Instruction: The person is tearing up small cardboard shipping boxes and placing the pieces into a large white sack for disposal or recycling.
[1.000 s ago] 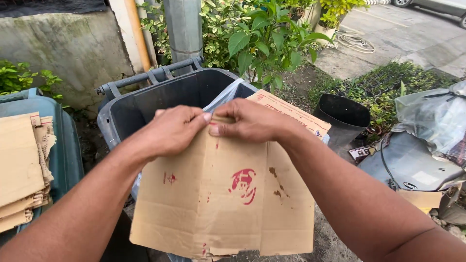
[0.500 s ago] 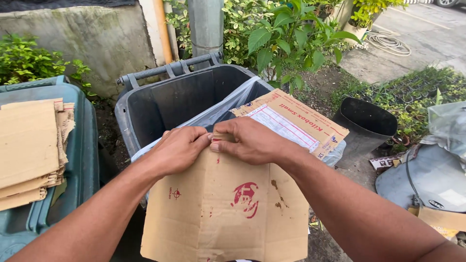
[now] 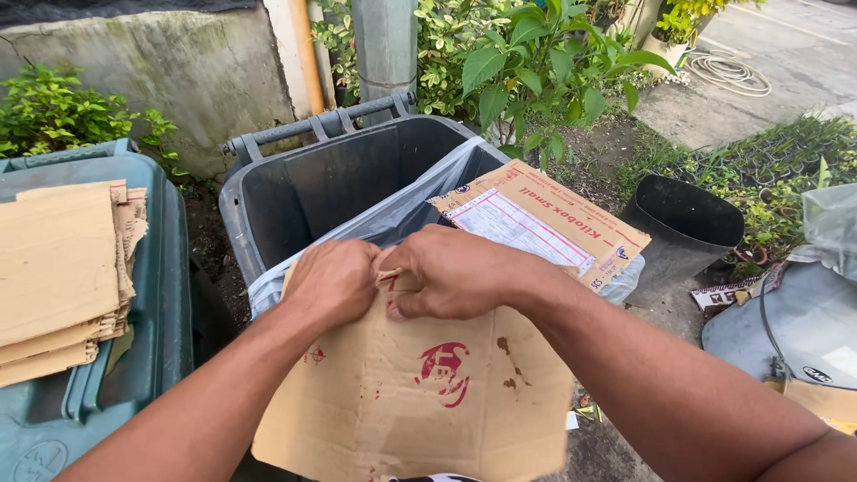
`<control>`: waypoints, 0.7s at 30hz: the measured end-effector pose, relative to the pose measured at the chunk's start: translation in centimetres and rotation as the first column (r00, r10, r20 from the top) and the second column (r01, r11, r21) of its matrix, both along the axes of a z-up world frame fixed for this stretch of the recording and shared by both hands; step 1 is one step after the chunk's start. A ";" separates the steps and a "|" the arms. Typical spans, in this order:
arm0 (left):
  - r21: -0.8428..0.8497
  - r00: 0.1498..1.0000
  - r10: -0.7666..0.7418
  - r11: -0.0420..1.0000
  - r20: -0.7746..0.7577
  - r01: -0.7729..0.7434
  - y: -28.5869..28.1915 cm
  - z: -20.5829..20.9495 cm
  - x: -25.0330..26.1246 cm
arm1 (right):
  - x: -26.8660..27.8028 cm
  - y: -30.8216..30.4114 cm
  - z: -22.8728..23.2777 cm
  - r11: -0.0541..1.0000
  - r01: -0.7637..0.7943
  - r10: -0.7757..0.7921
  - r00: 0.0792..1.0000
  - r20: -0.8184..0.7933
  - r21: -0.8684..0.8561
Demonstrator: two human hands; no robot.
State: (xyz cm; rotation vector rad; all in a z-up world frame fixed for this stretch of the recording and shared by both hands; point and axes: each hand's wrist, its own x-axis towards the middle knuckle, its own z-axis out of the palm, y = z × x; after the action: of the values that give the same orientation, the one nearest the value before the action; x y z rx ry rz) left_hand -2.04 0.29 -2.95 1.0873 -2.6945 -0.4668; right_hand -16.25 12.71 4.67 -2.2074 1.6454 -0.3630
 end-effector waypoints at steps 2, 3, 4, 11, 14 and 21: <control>-0.027 1.000 -0.025 0.999 -0.013 0.025 -2.4 -3.8 0.0 | 0.2 0.0 -0.1 0.997 -0.028 0.028 1.000 -0.007 -0.068; -0.048 0.998 -0.050 0.998 -0.026 0.049 -3.5 -5.8 0.1 | 0.3 0.1 -0.3 0.990 -0.056 0.055 0.998 -0.017 -0.128; -0.045 0.998 -0.051 0.998 -0.023 0.050 -2.6 -4.0 0.1 | -0.7 0.1 -0.5 0.991 -0.055 0.054 0.998 -0.013 -0.126; -0.062 0.830 0.262 0.941 -0.492 -0.334 -1.8 2.3 2.7 | -5.8 -0.3 0.0 0.982 0.175 -0.157 0.966 0.207 -0.072; 0.584 0.775 0.461 0.798 -0.432 -0.150 -0.9 3.6 3.0 | -5.9 0.2 1.5 0.929 0.368 -0.366 0.899 0.238 0.041; 0.571 0.492 0.516 0.820 -0.701 -0.046 -3.5 2.5 5.8 | -15.0 0.6 -5.2 0.731 0.679 -0.634 0.641 0.432 0.067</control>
State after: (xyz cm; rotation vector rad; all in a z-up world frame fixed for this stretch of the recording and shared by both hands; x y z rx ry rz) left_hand 3.76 -3.21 -0.48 1.0105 -1.4965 -1.2700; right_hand -31.29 13.28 -0.55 -1.3285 2.1314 -1.0661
